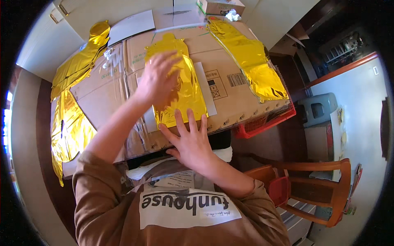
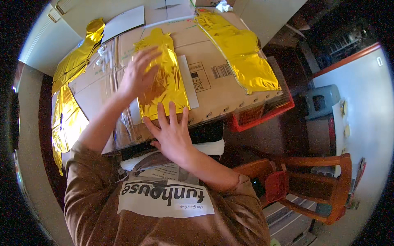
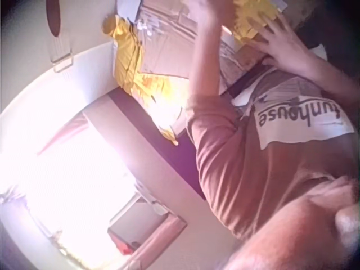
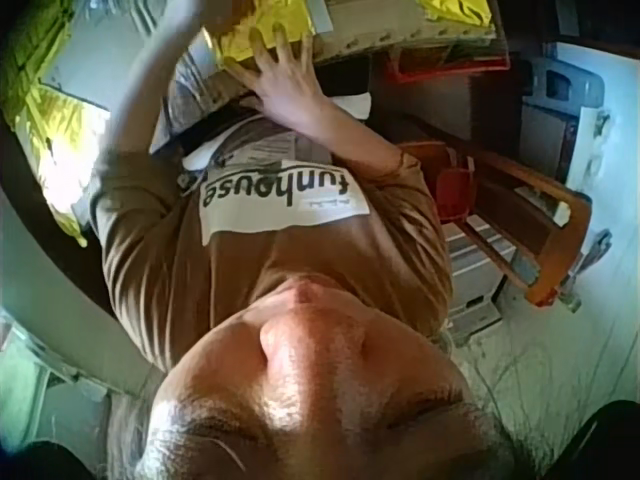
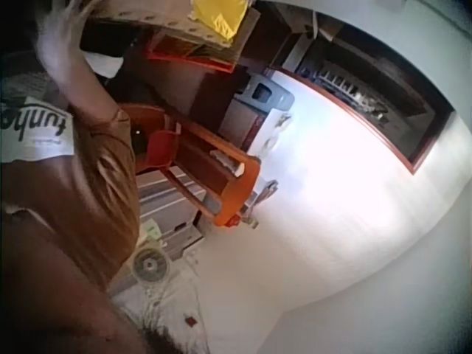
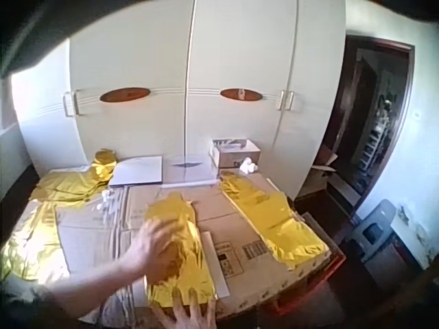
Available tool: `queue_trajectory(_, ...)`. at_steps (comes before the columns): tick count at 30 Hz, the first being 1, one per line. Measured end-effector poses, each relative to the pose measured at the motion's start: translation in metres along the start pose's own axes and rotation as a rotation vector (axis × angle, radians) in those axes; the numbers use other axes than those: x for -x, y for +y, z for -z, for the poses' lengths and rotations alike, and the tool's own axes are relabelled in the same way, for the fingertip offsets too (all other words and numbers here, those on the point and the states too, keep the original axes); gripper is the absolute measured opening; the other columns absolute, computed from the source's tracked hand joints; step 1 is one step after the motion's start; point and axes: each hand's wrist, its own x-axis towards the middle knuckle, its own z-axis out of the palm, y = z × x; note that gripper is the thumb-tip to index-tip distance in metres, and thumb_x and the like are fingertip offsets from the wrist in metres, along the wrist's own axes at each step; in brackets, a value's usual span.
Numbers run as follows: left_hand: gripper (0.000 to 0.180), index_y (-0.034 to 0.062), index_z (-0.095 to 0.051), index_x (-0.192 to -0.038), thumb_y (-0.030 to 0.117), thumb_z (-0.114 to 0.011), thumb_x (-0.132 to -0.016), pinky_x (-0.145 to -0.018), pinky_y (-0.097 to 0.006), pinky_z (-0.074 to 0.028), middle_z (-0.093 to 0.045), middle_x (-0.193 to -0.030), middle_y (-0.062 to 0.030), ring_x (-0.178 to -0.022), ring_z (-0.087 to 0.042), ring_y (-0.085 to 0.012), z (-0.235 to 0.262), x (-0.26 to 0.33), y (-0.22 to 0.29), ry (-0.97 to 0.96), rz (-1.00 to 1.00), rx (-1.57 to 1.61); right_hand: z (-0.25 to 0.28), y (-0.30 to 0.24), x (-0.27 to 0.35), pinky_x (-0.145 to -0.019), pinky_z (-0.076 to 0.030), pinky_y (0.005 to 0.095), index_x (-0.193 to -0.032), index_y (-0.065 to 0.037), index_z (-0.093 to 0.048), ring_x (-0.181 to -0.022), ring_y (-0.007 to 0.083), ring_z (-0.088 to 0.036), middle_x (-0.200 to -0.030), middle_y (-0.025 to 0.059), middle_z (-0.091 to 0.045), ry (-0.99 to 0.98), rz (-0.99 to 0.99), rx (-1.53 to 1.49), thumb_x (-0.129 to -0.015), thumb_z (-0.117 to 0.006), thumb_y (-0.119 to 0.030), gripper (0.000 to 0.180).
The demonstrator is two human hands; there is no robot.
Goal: Folding and flattening gold foil balloons onto cardboard inserts for packaging.
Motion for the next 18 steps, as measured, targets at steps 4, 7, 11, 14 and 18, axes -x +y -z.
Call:
queue_trajectory(4, 0.045, -0.0021, -0.059, -0.131, 0.018, -0.065, -0.092, -0.113, -0.052, -0.037, -0.054, -0.139, -0.0255, -0.132, -0.048, -0.0440, 0.014, 0.053, 0.037, -0.136, 0.172, 0.094, 0.005, -0.002, -0.002, -0.106, -0.025, 0.0776, -0.146, -0.027, -0.050, -0.142, 0.0511, -0.027, -0.155, 0.0234, -0.030, -0.007, 0.014, 0.013, -0.079, -0.079, -0.045, 0.075)
queue_trajectory(7, 0.053, -0.0028, -0.053, -0.137, 0.025, -0.063, -0.094, -0.116, -0.051, -0.032, -0.049, -0.144, -0.0257, -0.138, -0.042, -0.0437, 0.006, 0.075, 0.026, -0.137, 0.164, -0.112, 0.011, -0.004, -0.004, -0.107, -0.026, 0.0758, -0.145, -0.026, -0.052, -0.142, 0.0498, -0.028, -0.154, 0.0230, -0.032, -0.034, 0.021, 0.043, -0.080, -0.079, -0.046, 0.073)
queue_trajectory(11, 0.060, -0.0024, -0.049, -0.142, 0.032, -0.061, -0.094, -0.119, -0.050, -0.028, -0.046, -0.149, -0.0251, -0.141, -0.039, -0.0432, 0.003, 0.076, 0.029, -0.180, 0.199, -0.151, 0.012, -0.002, 0.000, -0.111, -0.023, 0.0741, -0.144, -0.026, -0.053, -0.144, 0.0504, -0.027, -0.157, 0.0251, -0.029, -0.016, 0.010, -0.012, -0.081, -0.078, -0.046, 0.071)
queue_trajectory(14, 0.061, -0.0014, -0.046, -0.145, 0.028, -0.063, -0.094, -0.120, -0.049, -0.029, -0.043, -0.151, -0.0241, -0.143, -0.037, -0.0426, 0.001, 0.077, 0.030, -0.198, 0.189, -0.171, 0.006, 0.007, 0.008, -0.113, -0.024, 0.0708, -0.147, -0.015, -0.049, -0.144, 0.0515, -0.029, -0.159, 0.0302, -0.024, 0.068, 0.063, -0.027, -0.085, -0.074, -0.046, 0.073)
queue_trajectory(18, 0.063, -0.0015, -0.044, -0.146, 0.031, -0.061, -0.095, -0.120, -0.049, -0.028, -0.043, -0.151, -0.0241, -0.143, -0.037, -0.0426, 0.000, 0.077, 0.031, -0.198, 0.195, -0.210, 0.005, 0.031, 0.017, -0.117, -0.028, 0.0581, -0.143, 0.004, -0.046, -0.140, 0.0497, -0.038, -0.156, 0.0308, -0.031, 0.334, 0.016, -0.303, -0.093, -0.067, -0.034, 0.066)
